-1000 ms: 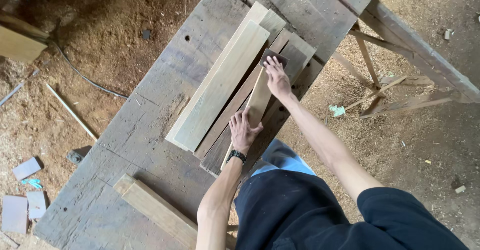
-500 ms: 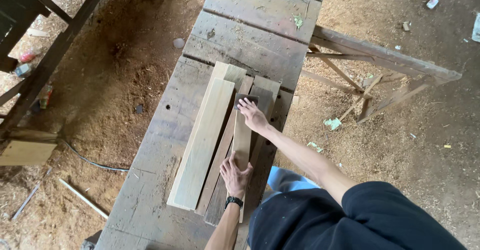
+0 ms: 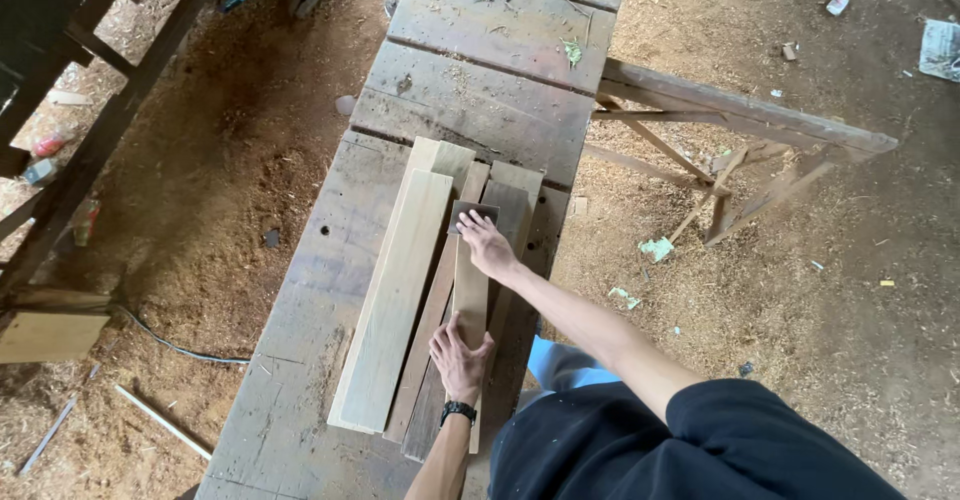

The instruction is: The person sands several wooden planks by hand using a piece of sandpaper on a wooden workbench.

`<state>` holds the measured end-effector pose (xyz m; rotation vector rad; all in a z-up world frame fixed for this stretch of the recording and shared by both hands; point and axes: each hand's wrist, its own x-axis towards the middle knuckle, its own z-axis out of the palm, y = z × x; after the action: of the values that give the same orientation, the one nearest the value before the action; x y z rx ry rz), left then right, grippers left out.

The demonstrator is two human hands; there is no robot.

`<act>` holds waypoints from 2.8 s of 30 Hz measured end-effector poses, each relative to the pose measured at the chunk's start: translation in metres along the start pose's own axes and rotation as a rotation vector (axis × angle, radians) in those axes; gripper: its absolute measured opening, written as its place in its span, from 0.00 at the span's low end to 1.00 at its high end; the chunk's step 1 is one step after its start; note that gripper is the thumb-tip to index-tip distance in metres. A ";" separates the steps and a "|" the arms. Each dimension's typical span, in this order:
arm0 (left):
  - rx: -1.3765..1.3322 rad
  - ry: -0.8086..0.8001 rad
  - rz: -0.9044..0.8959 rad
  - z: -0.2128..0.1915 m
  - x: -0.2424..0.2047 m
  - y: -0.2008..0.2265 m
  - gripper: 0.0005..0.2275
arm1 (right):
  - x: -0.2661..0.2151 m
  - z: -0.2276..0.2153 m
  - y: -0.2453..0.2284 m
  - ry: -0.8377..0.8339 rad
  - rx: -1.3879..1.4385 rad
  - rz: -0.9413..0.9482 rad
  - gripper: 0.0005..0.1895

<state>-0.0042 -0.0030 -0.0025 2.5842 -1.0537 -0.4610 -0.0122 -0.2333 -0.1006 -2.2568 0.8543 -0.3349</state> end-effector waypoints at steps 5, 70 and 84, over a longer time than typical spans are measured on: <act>-0.039 -0.007 0.015 0.007 -0.001 -0.009 0.38 | -0.078 0.016 -0.038 0.030 -0.036 -0.159 0.23; -0.056 0.089 0.024 -0.005 0.001 0.003 0.39 | 0.007 -0.019 0.037 -0.091 0.048 -0.112 0.20; -0.146 0.013 -0.008 -0.017 -0.003 0.001 0.39 | -0.061 -0.021 0.015 -0.162 -0.014 -0.306 0.31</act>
<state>0.0001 0.0014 0.0131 2.4610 -0.9679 -0.5023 -0.0741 -0.2119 -0.0954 -2.3912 0.4289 -0.2795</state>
